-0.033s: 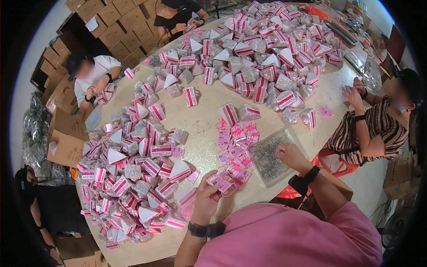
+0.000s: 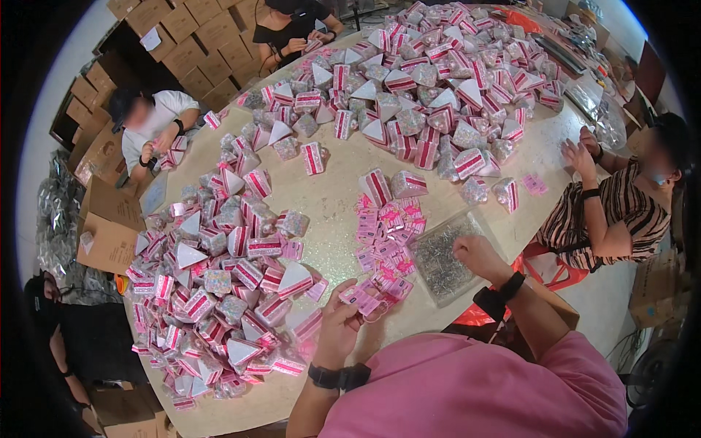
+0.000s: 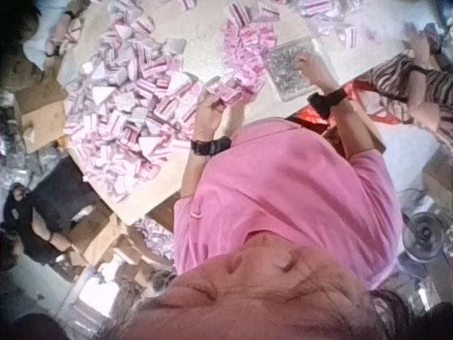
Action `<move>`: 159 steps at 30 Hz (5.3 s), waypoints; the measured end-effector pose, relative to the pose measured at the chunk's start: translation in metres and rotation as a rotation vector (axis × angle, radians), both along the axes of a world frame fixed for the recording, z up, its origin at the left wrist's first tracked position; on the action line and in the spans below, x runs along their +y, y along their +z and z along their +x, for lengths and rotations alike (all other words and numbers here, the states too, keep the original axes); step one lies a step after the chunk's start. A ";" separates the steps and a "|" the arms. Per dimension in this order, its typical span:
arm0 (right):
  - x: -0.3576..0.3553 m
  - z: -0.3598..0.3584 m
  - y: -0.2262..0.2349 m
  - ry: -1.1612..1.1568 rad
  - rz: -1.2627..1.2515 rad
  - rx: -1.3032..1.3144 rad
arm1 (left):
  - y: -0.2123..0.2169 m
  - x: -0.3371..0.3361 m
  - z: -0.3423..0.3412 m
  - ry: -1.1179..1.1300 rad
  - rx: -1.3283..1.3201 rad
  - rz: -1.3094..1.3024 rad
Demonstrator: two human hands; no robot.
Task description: Packing small triangular gift boxes with contents and sealing them.
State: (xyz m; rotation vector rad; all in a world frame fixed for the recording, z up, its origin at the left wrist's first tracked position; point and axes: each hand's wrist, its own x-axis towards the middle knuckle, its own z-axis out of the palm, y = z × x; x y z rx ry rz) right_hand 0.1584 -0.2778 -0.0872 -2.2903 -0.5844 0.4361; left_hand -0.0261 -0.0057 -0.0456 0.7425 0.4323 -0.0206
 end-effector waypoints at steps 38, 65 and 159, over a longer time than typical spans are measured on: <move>0.002 0.002 0.016 -0.238 0.125 0.412 | -0.018 0.002 -0.007 0.021 0.015 -0.069; 0.069 -0.060 0.074 0.035 0.617 0.808 | 0.009 -0.046 0.026 -0.237 0.013 0.607; 0.071 -0.047 0.053 -0.038 0.627 0.768 | -0.007 -0.050 0.037 -0.260 0.011 0.475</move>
